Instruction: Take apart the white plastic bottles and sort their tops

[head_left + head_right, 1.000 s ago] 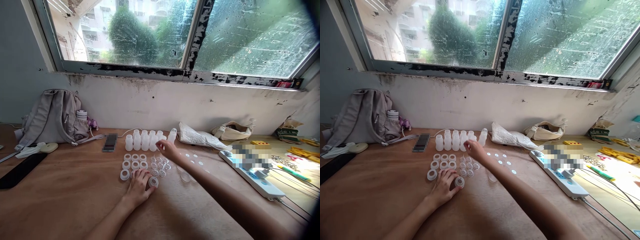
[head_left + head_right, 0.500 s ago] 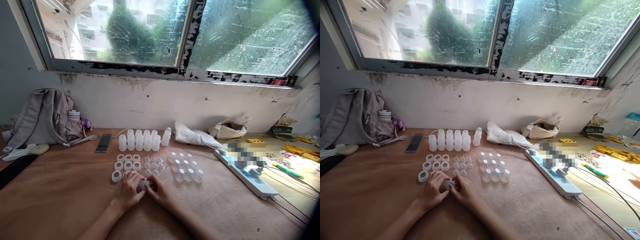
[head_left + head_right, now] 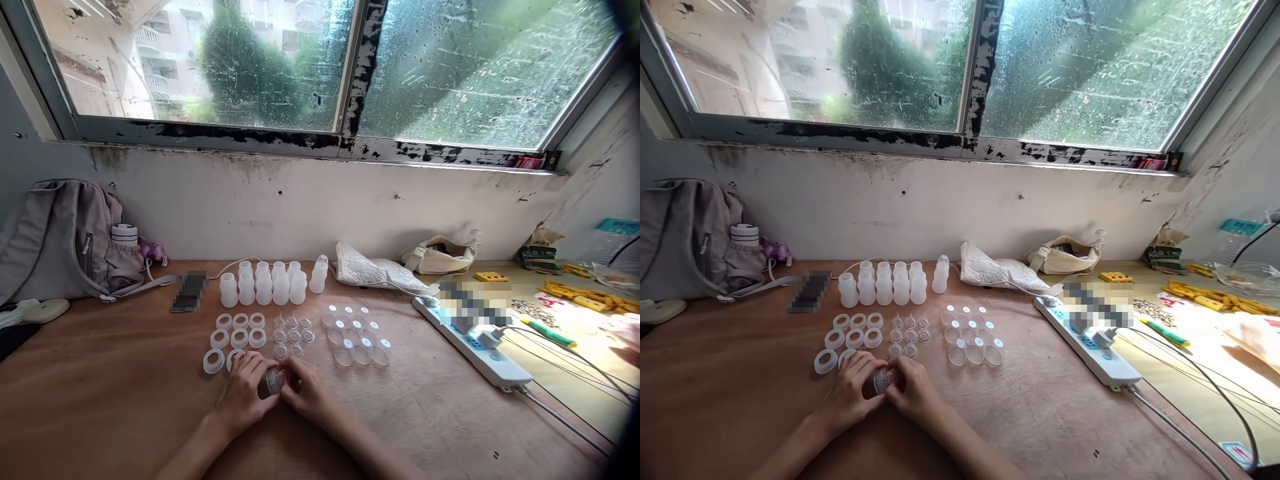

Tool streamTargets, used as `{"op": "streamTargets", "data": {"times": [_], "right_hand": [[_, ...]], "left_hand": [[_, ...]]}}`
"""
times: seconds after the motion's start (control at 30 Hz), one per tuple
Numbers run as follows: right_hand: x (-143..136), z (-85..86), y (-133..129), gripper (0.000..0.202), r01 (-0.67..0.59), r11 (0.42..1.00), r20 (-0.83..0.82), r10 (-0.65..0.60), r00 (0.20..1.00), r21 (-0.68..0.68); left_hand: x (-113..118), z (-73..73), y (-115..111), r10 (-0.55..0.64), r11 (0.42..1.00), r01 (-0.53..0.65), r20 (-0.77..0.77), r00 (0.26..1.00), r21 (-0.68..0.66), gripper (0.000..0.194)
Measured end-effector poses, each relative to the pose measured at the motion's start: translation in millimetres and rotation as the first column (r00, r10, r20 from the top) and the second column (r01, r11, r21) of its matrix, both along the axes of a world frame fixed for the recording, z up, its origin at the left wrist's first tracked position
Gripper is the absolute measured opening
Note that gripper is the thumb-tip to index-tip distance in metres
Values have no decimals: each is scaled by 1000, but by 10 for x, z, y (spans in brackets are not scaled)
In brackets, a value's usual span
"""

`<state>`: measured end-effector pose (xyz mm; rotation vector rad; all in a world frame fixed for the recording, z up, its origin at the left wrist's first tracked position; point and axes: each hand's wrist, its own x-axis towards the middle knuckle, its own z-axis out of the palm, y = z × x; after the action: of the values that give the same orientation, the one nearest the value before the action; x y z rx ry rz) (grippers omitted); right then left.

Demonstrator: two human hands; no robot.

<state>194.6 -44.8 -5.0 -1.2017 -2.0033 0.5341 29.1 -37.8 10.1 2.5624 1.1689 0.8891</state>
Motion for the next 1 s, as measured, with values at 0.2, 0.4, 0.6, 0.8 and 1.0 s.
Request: {"op": "streamTargets", "data": {"times": [0.2,0.4,0.6,0.8,1.0], "right_hand": [[51,41,-19,25,-43,999,-5,43,999,15],[117,86,-28,21,-75,996,-32,76,997,40],[234,81,67,14,253,965,-38,-251,967,63],[347,32,179,19,417,907,33,-419,907,53],[427,37,188,18,476,880,132,-472,872,1]], "left_hand": [[-22,37,4,-25,1000,25,3,1000,-1,30],[-65,10,22,7,999,-6,-27,1000,44,33],[-163,-74,116,142,987,-132,-110,984,96,33],[-179,-141,167,263,962,-249,-124,957,114,30],[-177,-167,178,320,944,-304,-121,940,129,32]]}}
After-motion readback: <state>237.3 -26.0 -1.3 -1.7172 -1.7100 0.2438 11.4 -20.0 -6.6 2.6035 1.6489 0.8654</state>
